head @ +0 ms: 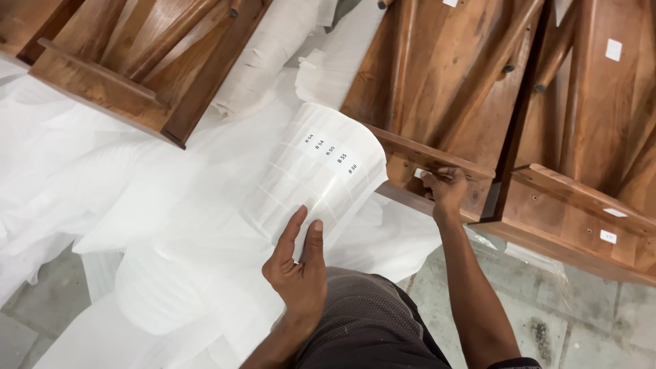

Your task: Inspecting a sheet of identification stickers and applying or verifying them on wooden tables in a warehouse.

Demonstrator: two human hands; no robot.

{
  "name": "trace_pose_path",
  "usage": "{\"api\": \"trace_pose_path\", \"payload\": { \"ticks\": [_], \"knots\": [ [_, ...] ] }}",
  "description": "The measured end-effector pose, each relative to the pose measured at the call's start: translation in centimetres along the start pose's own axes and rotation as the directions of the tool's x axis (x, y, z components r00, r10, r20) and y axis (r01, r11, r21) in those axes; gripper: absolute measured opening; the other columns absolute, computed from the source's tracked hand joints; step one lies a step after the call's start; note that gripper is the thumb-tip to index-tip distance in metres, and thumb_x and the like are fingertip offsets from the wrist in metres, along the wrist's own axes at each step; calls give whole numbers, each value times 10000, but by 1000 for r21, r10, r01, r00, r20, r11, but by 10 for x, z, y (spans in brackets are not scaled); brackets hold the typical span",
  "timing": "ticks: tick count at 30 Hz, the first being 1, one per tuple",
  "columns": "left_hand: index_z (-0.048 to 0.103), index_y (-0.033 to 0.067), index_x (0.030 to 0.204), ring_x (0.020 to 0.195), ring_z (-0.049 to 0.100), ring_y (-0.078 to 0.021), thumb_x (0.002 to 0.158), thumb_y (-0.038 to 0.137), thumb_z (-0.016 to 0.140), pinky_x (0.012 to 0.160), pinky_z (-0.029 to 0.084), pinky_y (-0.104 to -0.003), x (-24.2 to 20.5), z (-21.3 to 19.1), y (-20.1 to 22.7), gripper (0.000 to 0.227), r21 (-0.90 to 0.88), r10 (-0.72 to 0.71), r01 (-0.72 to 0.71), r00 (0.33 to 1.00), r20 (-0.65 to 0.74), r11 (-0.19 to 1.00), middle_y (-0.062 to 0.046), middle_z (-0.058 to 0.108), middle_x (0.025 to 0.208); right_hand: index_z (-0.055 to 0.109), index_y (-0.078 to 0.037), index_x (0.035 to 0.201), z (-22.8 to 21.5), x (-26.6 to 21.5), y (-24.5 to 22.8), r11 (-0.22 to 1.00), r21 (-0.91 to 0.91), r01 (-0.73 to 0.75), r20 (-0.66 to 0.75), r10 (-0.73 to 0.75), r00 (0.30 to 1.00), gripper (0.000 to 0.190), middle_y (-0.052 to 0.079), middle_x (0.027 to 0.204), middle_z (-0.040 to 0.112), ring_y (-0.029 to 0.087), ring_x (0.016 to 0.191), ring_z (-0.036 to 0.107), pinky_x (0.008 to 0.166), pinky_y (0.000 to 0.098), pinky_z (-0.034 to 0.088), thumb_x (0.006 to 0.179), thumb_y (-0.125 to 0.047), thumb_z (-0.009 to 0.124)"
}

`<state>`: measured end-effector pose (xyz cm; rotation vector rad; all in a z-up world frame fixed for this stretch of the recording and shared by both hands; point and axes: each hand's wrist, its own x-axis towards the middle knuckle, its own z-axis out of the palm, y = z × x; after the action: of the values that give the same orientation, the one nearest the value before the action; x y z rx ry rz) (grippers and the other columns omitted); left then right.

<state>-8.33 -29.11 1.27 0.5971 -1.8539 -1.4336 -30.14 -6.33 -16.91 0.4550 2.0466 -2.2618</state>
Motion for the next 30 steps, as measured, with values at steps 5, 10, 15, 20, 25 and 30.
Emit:
{"api": "trace_pose_path", "payload": {
  "ticks": [5, 10, 15, 20, 25, 30],
  "knots": [
    [716, 8, 1232, 487, 578, -24, 945, 152, 728, 441, 415, -191, 3, -7, -3, 322, 17, -79, 80, 996, -39, 997, -66, 727, 634, 608, -35, 806, -3, 20, 22, 989, -145, 27, -98, -42, 994, 247, 68, 717, 655, 132, 555, 607, 410, 265, 463, 781, -7, 852],
    [714, 15, 1239, 499, 569, -19, 959, 153, 727, 452, 422, -189, 4, -8, -6, 312, 32, -35, 36, 999, -33, 999, -58, 749, 691, 662, -14, 807, 14, 11, 4, 955, -296, -37, -186, -20, 982, 192, 68, 714, 666, 128, 558, 617, 417, 263, 484, 765, -27, 849],
    [724, 22, 1222, 484, 588, -37, 942, 157, 732, 442, 430, -197, 4, -5, -10, 311, 37, -68, 68, 998, 8, 997, -64, 754, 670, 701, -5, 866, 16, 7, 1, 841, -537, -65, -246, -82, 966, 193, 118, 746, 695, 188, 588, 645, 480, 330, 527, 774, -93, 846],
    [710, 9, 1245, 576, 677, -72, 953, 166, 723, 538, 536, -200, 4, -7, -10, 332, 0, -77, 77, 996, 53, 997, -95, 773, 723, 711, 28, 898, 11, -12, -11, 716, -697, 13, -155, -169, 973, 307, 162, 811, 705, 281, 720, 661, 680, 429, 509, 769, -195, 879],
    [702, 5, 1243, 618, 713, -78, 959, 166, 715, 537, 566, -216, 4, -10, -13, 326, -18, -73, 75, 995, 71, 997, -100, 777, 749, 714, -70, 1206, -16, -21, 66, 150, -938, 311, 145, -645, 750, 340, 182, 991, 566, 311, 879, 560, 701, 422, 479, 881, 29, 715],
    [721, 12, 1251, 506, 613, -114, 936, 159, 721, 486, 491, -252, 1, -9, -12, 347, 1, -207, 209, 967, 145, 978, -130, 763, 675, 620, -116, 1474, 11, -37, 52, -38, -930, 365, 333, -504, 797, 656, 158, 1101, 531, 302, 978, 492, 820, 420, 445, 854, 90, 563]
  ]
}}
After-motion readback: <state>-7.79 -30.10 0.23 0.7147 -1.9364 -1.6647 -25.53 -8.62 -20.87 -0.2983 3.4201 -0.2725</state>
